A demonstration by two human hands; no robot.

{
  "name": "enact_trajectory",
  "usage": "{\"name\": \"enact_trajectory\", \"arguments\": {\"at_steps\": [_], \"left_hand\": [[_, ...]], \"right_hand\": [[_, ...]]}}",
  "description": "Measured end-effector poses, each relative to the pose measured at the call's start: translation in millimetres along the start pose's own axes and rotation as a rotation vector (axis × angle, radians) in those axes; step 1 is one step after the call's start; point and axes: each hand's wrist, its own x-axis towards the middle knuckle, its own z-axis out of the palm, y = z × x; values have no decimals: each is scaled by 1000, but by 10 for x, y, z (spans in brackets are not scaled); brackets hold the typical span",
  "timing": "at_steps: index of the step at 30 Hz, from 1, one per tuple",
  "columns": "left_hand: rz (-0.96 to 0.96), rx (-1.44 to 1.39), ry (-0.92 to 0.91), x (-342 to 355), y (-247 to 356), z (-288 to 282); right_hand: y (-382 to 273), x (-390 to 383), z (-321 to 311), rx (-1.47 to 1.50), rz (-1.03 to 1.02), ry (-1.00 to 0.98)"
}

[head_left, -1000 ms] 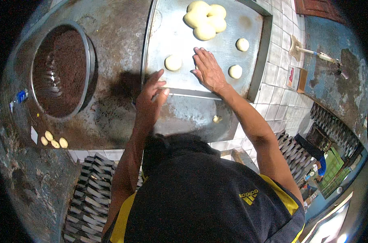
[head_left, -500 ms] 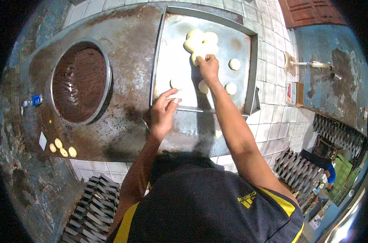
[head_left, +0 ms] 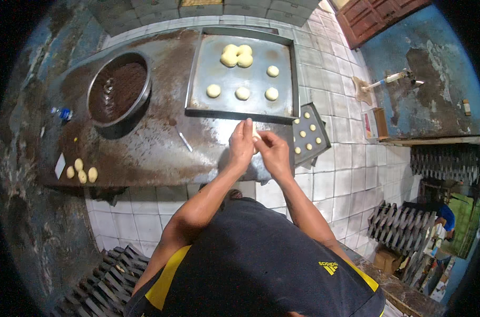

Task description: The person fills dough balls with a dark paste using a spoon, seals the dough by hand, and places the filled rolls onto metal trays.

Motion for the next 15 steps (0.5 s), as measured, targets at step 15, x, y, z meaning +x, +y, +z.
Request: {"name": "enact_trajectory", "arguments": {"at_steps": [15], "left_hand": [[-271, 68, -52, -1129, -657, -1936]], "right_hand": [[121, -626, 1414, -354, -740, -482]]}}
